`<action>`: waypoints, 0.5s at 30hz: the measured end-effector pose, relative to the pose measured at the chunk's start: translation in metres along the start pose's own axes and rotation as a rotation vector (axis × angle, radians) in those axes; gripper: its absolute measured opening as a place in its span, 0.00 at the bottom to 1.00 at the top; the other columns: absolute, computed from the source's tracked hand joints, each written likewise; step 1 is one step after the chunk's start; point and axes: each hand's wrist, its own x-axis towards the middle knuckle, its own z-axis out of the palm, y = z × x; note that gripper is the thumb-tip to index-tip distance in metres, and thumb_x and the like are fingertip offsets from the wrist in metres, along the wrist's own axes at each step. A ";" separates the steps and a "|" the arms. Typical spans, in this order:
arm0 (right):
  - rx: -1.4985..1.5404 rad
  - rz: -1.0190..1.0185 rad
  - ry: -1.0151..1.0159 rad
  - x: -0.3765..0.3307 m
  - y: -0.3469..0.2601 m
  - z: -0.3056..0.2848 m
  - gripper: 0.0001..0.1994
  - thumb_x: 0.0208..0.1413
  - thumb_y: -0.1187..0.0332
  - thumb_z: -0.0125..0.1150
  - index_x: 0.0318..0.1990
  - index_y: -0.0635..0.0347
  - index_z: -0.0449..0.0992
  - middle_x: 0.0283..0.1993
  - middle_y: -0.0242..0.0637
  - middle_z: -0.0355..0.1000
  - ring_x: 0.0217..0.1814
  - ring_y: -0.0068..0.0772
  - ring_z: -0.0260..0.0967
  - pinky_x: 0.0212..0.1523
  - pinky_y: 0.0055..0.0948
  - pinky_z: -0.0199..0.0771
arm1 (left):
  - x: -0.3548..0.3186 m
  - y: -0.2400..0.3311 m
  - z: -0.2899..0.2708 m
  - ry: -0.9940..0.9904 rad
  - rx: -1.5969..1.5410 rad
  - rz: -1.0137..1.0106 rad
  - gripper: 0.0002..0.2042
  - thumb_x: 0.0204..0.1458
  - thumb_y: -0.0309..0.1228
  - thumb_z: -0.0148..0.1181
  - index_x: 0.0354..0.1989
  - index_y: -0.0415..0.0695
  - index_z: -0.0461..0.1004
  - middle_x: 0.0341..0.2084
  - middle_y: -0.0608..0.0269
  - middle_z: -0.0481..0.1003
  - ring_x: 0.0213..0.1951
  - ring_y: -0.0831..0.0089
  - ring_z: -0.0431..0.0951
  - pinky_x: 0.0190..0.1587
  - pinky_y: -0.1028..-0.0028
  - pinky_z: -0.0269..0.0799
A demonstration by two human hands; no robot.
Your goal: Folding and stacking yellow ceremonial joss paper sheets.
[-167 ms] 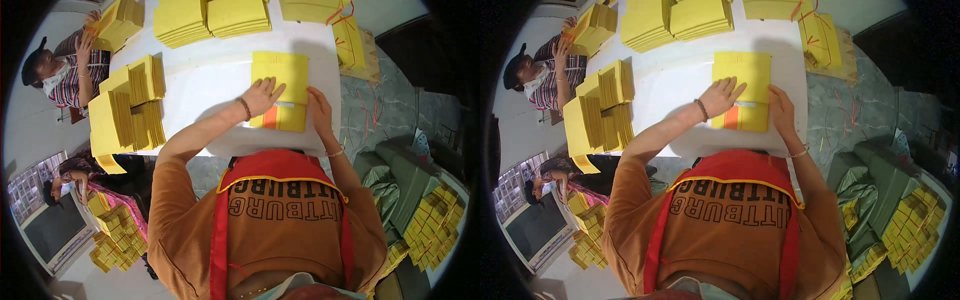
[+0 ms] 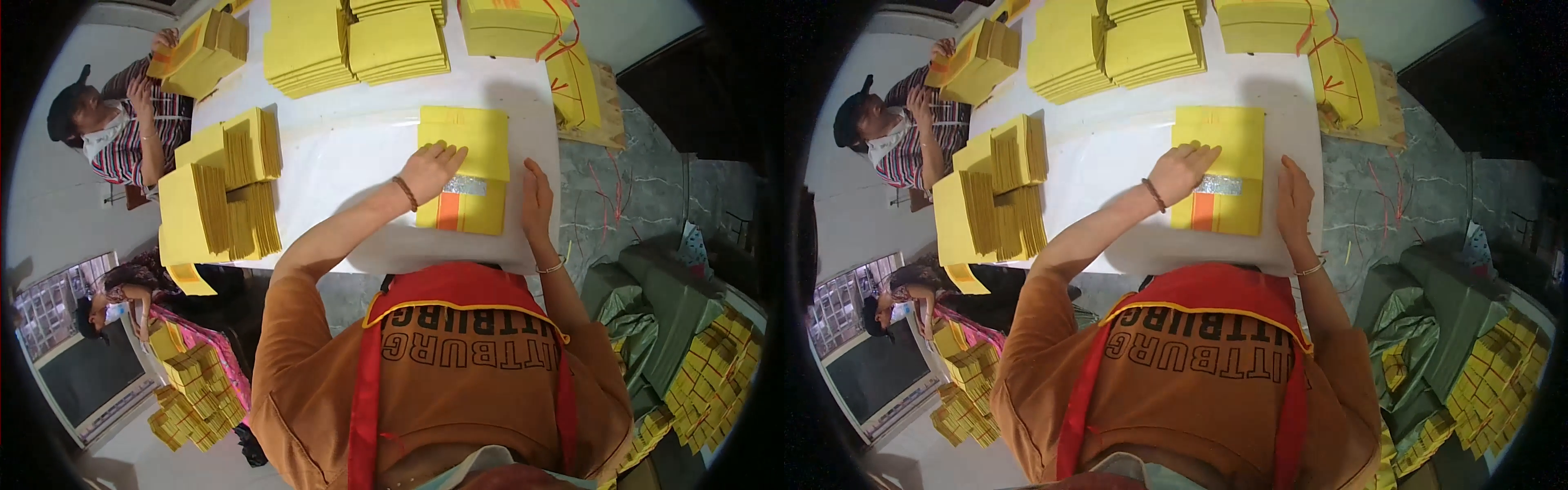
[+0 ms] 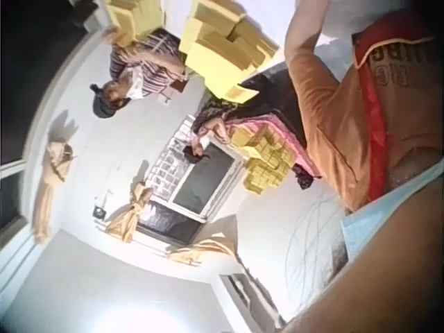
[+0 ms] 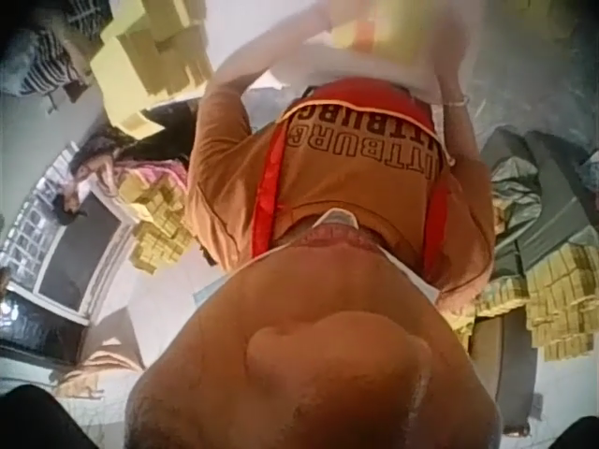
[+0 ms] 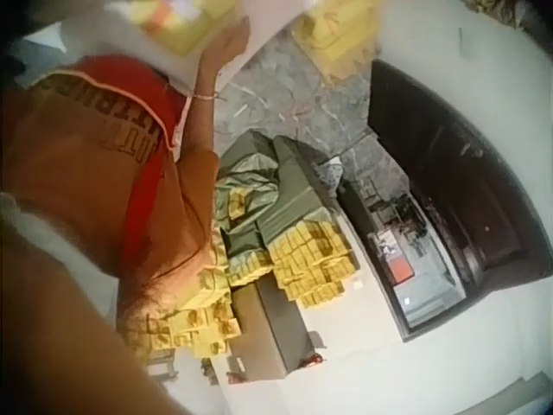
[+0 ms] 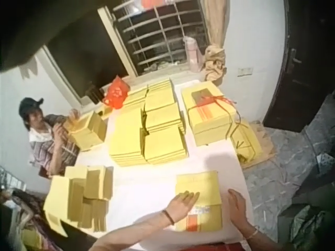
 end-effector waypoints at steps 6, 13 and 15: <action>-0.406 -0.177 -0.089 -0.009 0.003 0.003 0.16 0.56 0.67 0.49 0.52 0.59 0.69 0.52 0.40 0.69 0.60 0.37 0.60 0.60 0.36 0.47 | 0.025 -0.076 -0.085 0.280 -0.399 -0.248 0.24 0.41 0.18 0.51 0.51 0.45 0.69 0.35 0.51 0.74 0.35 0.55 0.73 0.36 0.64 0.71; -0.412 -0.198 -0.065 -0.009 0.009 0.006 0.15 0.56 0.67 0.49 0.50 0.56 0.71 0.51 0.34 0.70 0.60 0.34 0.59 0.59 0.35 0.45 | 0.068 -0.157 -0.070 0.394 0.224 -0.233 0.24 0.42 0.19 0.52 0.52 0.50 0.67 0.42 0.61 0.74 0.43 0.61 0.72 0.42 0.64 0.67; -0.422 -0.232 -0.060 -0.010 0.014 0.006 0.13 0.56 0.67 0.49 0.48 0.56 0.72 0.51 0.32 0.70 0.59 0.34 0.60 0.58 0.35 0.45 | 0.073 -0.175 -0.048 0.245 0.315 -0.297 0.22 0.46 0.24 0.51 0.53 0.52 0.66 0.46 0.64 0.72 0.45 0.62 0.71 0.44 0.64 0.67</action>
